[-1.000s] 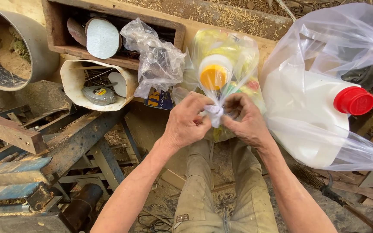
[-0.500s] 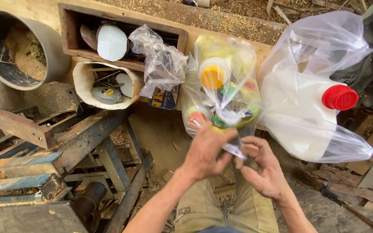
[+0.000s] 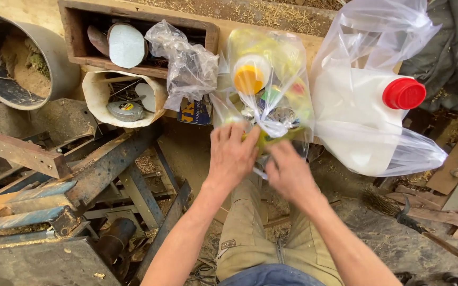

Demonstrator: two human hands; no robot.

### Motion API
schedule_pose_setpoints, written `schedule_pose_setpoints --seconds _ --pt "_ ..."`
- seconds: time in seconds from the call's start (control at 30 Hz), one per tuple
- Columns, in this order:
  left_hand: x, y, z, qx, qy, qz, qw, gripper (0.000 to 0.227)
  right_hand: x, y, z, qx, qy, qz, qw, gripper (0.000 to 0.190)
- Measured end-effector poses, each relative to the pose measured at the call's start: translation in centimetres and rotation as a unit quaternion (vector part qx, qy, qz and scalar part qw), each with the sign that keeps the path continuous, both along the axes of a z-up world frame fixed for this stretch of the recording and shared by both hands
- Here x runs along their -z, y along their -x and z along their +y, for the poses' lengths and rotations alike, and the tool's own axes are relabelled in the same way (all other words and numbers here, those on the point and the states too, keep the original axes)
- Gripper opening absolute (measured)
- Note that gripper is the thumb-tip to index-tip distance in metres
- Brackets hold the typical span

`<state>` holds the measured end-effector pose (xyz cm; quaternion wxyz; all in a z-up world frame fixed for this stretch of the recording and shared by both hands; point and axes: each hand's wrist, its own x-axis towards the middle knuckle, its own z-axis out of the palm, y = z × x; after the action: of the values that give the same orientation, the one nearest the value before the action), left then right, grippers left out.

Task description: Organizing various workshop supplies by placing them into plastic bags and tying the bags shut.

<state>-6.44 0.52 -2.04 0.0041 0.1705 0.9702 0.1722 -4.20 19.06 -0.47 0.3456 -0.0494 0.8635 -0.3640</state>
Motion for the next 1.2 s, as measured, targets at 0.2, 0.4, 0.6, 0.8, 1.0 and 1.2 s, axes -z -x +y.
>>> schedule_pose_setpoints --seconds 0.2,0.4,0.6,0.8,1.0,1.2 --pt "1.1 -1.6 0.4 0.125 -0.093 -0.03 0.987 0.014 -0.4 6.7 3.0 0.154 -0.043 0.03 0.987 0.081" --pt "0.2 -5.1 0.5 0.11 -0.051 -0.031 0.992 0.011 4.8 2.0 2.0 0.044 -0.073 0.092 0.992 0.063" --pt "-2.9 -4.8 1.4 0.094 -0.078 -0.032 0.992 0.013 6.1 2.1 0.8 0.016 -0.137 0.155 0.978 0.057" --pt "-2.3 -6.9 -1.3 0.078 -0.011 -0.09 0.993 0.024 4.4 4.7 2.0 -0.06 -0.183 0.163 0.968 0.05" --pt "-1.6 -6.1 -1.0 0.031 -0.037 -0.084 0.995 0.038 5.6 3.9 1.0 -0.06 -0.194 0.196 0.959 0.018" --pt "-3.0 -3.0 -1.4 -0.015 -0.176 -0.106 0.979 0.056 10.3 3.5 3.4 0.08 -0.072 0.09 0.99 0.026"
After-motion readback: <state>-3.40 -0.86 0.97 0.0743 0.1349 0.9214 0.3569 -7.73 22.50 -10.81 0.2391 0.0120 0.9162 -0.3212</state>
